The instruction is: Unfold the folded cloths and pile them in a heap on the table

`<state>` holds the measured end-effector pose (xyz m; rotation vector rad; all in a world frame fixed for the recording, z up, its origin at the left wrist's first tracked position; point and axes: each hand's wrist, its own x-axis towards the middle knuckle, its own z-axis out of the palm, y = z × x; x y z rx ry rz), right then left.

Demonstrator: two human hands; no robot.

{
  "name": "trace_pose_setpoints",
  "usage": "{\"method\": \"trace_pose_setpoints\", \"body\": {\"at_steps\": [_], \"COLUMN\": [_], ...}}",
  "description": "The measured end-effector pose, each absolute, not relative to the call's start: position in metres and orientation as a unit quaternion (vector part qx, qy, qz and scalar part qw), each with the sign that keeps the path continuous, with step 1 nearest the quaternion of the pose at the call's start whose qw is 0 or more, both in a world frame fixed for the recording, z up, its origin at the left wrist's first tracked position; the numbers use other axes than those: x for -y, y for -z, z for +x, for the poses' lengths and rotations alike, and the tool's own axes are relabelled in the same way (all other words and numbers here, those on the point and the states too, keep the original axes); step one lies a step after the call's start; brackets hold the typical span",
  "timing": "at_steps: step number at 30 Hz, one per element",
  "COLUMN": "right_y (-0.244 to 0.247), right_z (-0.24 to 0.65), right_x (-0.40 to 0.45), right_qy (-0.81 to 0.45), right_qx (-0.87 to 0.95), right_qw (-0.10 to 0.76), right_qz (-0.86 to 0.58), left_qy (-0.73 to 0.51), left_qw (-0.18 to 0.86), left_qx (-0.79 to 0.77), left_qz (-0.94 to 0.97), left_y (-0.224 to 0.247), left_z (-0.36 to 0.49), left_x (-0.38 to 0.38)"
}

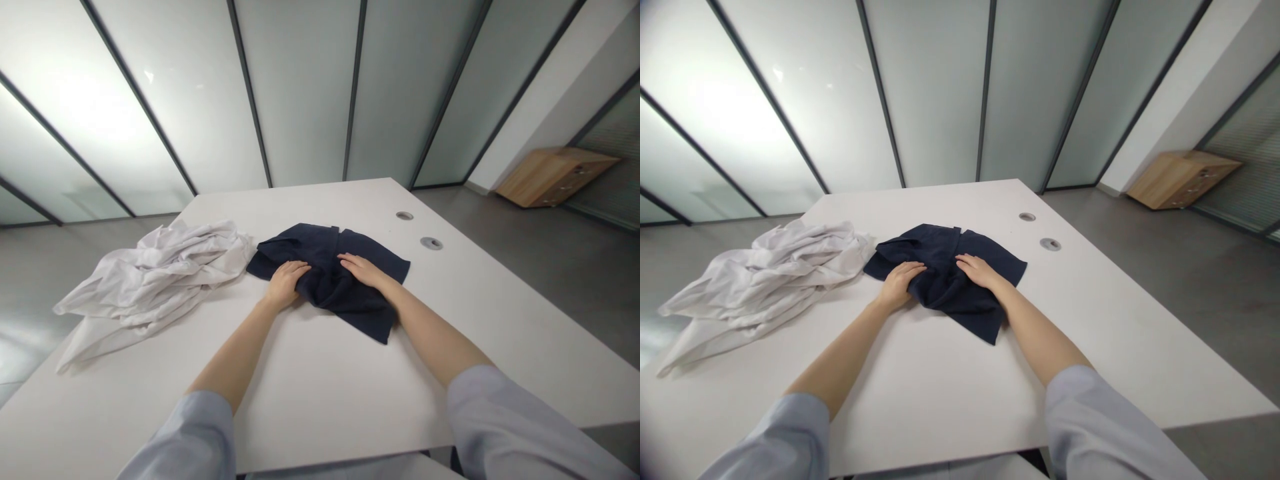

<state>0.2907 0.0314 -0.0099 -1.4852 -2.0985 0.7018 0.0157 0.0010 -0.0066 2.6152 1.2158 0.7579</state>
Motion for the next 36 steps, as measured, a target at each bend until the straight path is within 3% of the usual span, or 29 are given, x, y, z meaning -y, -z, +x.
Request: {"method": "trace_pose_setpoints", "body": {"at_steps": [6, 14, 19, 24, 29, 32, 36], "right_y": [0.020, 0.014, 0.019, 0.019, 0.014, 0.010, 0.002], "right_z": [0.290, 0.338, 0.349, 0.330, 0.287, 0.262, 0.247], "right_x": [-0.035, -0.041, -0.042, -0.041, -0.028, -0.016, -0.006], "right_qy": [-0.228, -0.124, -0.093, -0.160, -0.323, -0.437, -0.469], "right_qx": [0.748, 0.573, 0.529, 0.613, 0.726, 0.750, 0.766], "right_qw": [0.146, 0.211, 0.210, 0.234, 0.287, 0.272, 0.258], "right_qz": [-0.607, -0.783, -0.817, -0.737, -0.535, -0.415, -0.357], "left_qy": [-0.319, -0.448, -0.353, -0.197, -0.219, -0.210, -0.142], "left_qw": [0.051, 0.022, 0.066, 0.102, 0.064, 0.027, 0.061], "left_qx": [-0.434, -0.526, -0.502, -0.474, -0.520, -0.485, -0.439], "left_qz": [0.841, 0.723, 0.787, 0.852, 0.823, 0.849, 0.885], "left_y": [0.008, 0.006, 0.004, -0.005, -0.008, -0.007, -0.009], "left_z": [0.008, -0.016, -0.015, 0.006, 0.024, 0.031, 0.037], "left_x": [-0.002, -0.007, -0.010, -0.002, 0.009, 0.012, 0.014]}}
